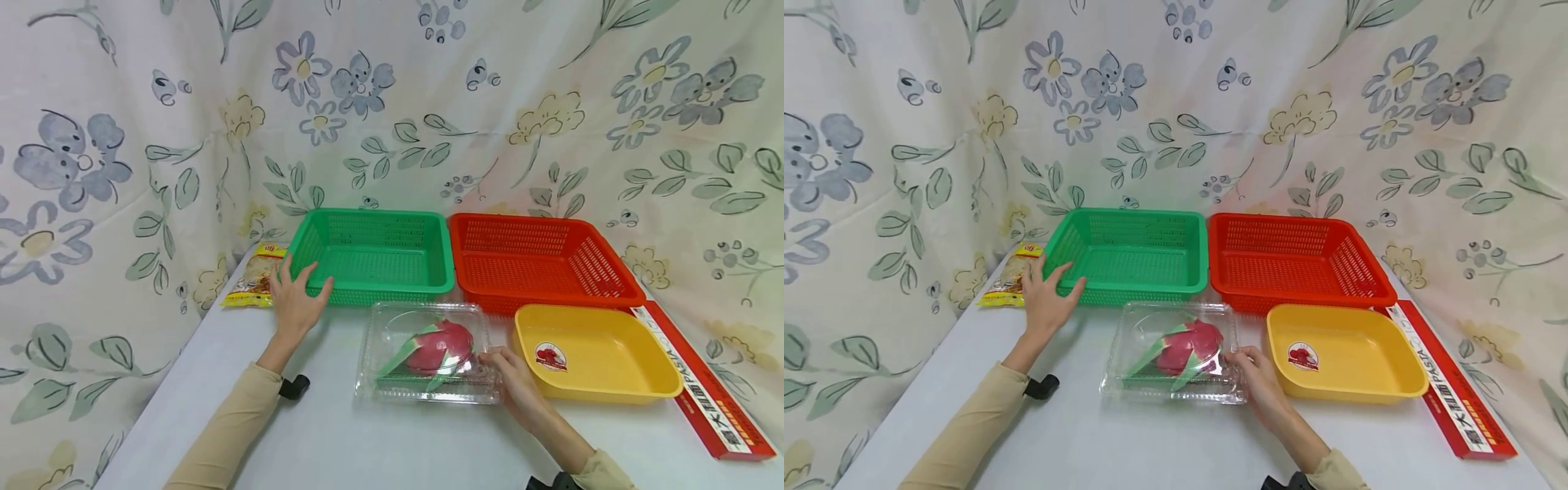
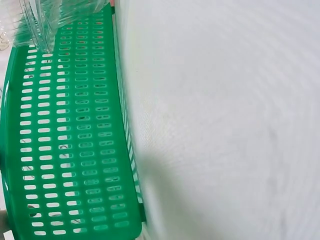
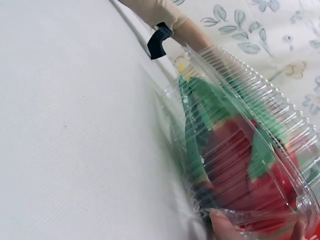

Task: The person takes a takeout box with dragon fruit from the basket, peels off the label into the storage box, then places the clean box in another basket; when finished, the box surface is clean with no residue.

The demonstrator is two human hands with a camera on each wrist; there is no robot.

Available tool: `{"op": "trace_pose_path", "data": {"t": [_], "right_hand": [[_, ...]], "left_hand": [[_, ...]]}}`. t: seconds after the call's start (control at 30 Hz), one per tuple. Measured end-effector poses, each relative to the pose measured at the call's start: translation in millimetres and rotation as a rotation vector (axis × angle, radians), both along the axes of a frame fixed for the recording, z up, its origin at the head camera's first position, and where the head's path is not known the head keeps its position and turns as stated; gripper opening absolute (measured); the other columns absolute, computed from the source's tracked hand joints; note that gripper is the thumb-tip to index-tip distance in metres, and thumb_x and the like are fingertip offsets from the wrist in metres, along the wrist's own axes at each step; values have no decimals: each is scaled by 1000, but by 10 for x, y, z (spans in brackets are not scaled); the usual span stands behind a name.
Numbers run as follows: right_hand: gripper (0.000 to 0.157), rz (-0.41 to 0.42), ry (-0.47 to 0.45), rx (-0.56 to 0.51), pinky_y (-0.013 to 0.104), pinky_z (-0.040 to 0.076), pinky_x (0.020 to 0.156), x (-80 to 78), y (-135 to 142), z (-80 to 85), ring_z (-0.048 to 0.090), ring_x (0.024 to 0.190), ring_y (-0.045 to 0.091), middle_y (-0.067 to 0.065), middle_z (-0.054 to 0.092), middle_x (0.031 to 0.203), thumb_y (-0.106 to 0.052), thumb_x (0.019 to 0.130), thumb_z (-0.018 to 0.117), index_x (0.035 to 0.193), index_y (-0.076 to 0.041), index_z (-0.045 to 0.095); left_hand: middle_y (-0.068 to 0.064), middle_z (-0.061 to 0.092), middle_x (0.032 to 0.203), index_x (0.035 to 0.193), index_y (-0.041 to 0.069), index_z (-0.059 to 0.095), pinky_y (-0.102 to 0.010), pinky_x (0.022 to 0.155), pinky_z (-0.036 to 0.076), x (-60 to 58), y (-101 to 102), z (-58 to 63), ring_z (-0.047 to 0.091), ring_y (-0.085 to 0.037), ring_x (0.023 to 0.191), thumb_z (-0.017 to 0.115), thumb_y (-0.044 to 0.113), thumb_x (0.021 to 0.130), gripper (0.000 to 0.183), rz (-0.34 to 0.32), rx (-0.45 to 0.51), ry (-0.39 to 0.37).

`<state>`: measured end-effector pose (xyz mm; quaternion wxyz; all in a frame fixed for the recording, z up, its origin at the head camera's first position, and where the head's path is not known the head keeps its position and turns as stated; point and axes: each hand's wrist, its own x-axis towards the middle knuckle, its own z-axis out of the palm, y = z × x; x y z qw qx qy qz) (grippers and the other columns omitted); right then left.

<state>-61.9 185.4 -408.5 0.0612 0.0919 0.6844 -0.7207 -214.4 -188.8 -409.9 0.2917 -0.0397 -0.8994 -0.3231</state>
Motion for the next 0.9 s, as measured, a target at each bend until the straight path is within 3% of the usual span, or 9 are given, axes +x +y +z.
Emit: {"op": "trace_pose_path", "data": {"t": [0.3,0.6,0.73,0.9], "right_hand": [[15,3,12,-44,37,33,96,50,12,61,43,107,19,2,53,102,-13,100,42,98,-8,56],[12,6,27,-18,29,46,84,76,-147,247,48,101,21,4,58,100,-13,97,45,94,-7,56],[15,41,53,-53,31,41,90,75,-210,363,45,106,21,5,55,105,-13,98,45,94,-7,58],[12,82,90,-112,31,47,95,8,-289,582,46,111,22,6,50,116,-15,99,48,98,-10,58]], "left_hand": [[-23,23,156,139,4,55,-64,110,21,16,8,42,15,-45,143,63,48,90,67,-3,31,-121],[-25,17,157,140,2,52,-61,109,23,20,-54,6,15,-42,142,64,49,89,70,-3,36,-124],[-23,15,158,139,2,52,-60,109,23,16,-56,-18,14,-41,142,63,50,89,70,0,34,-131],[-24,15,158,139,3,52,-60,108,24,18,-46,-16,15,-42,142,62,51,90,70,10,24,-138]]}}
